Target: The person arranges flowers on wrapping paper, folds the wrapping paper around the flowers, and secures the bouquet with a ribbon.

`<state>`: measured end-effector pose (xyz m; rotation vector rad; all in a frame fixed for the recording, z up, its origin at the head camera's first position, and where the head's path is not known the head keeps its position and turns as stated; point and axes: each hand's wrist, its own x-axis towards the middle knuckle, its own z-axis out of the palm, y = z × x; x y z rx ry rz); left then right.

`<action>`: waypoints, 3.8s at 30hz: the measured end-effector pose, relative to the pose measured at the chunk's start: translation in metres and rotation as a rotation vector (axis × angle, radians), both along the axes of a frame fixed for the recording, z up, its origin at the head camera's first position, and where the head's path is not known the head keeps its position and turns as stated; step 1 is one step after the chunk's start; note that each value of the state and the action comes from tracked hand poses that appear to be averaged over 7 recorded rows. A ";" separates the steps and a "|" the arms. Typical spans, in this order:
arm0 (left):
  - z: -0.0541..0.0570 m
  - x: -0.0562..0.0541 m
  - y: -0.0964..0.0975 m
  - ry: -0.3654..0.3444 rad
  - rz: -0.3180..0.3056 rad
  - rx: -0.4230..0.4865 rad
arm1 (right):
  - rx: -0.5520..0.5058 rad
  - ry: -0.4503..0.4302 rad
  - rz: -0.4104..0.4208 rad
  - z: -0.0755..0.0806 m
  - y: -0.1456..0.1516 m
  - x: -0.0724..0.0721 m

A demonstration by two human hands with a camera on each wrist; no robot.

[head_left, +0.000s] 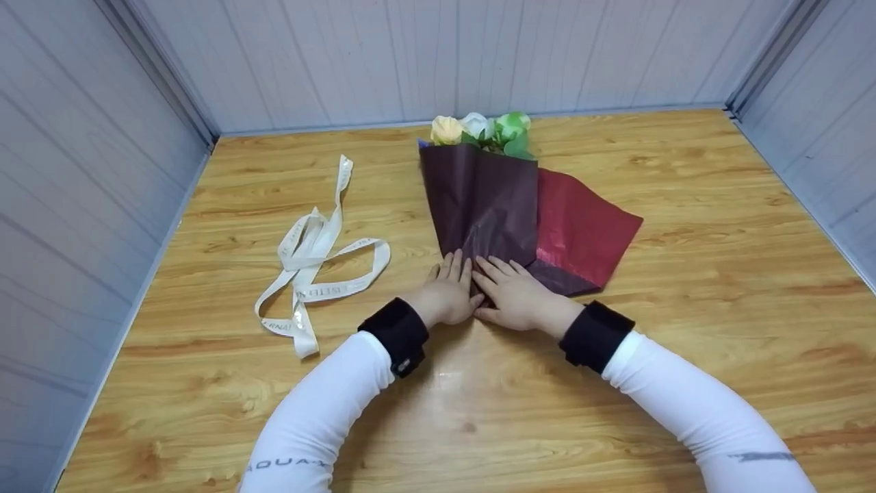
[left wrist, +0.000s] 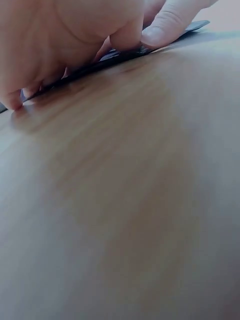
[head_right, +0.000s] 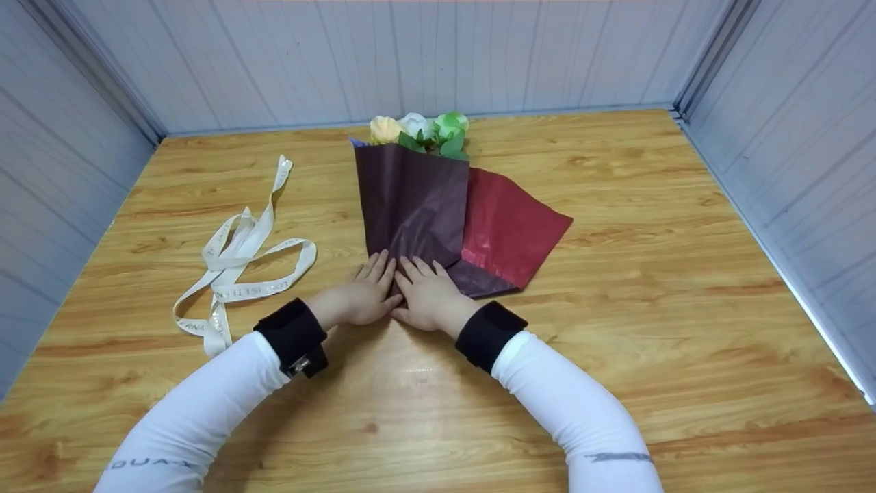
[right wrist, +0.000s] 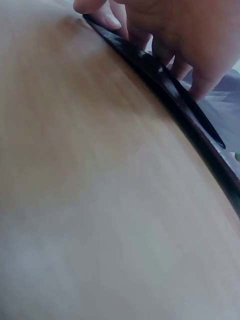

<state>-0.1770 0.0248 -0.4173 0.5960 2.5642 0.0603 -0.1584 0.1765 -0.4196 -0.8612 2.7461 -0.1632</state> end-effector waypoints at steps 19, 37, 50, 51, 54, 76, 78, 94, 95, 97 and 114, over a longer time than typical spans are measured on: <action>0.007 0.034 -0.008 0.257 -0.297 -0.157 | -0.133 0.403 0.179 0.000 -0.004 0.030; -0.003 -0.018 0.001 0.338 -0.070 -0.355 | -0.108 0.426 0.174 -0.005 -0.006 0.033; -0.005 -0.035 -0.025 0.118 0.138 -0.047 | -0.086 0.380 0.145 -0.004 -0.005 0.035; -0.005 -0.039 -0.026 0.116 0.152 -0.033 | -0.084 0.379 0.142 -0.004 -0.004 0.035; -0.005 -0.049 -0.030 0.120 0.195 -0.008 | -0.076 0.374 0.136 -0.004 -0.004 0.035; -0.004 -0.099 -0.049 0.089 0.470 0.045 | -0.151 0.394 0.171 -0.009 -0.003 0.036; 0.000 -0.096 -0.052 0.090 0.460 0.058 | -0.133 0.397 0.174 -0.010 -0.003 0.036; 0.001 -0.083 -0.054 0.152 0.368 -0.064 | -0.074 0.368 0.181 -0.004 -0.005 0.038; -0.001 -0.080 -0.053 0.146 0.350 -0.073 | -0.075 0.370 0.182 -0.004 -0.005 0.038; -0.002 -0.074 -0.051 0.129 0.305 -0.081 | -0.077 0.374 0.182 -0.003 -0.005 0.037; -0.011 0.033 -0.011 0.214 -0.246 -0.071 | -0.358 0.208 0.018 0.001 -0.004 0.019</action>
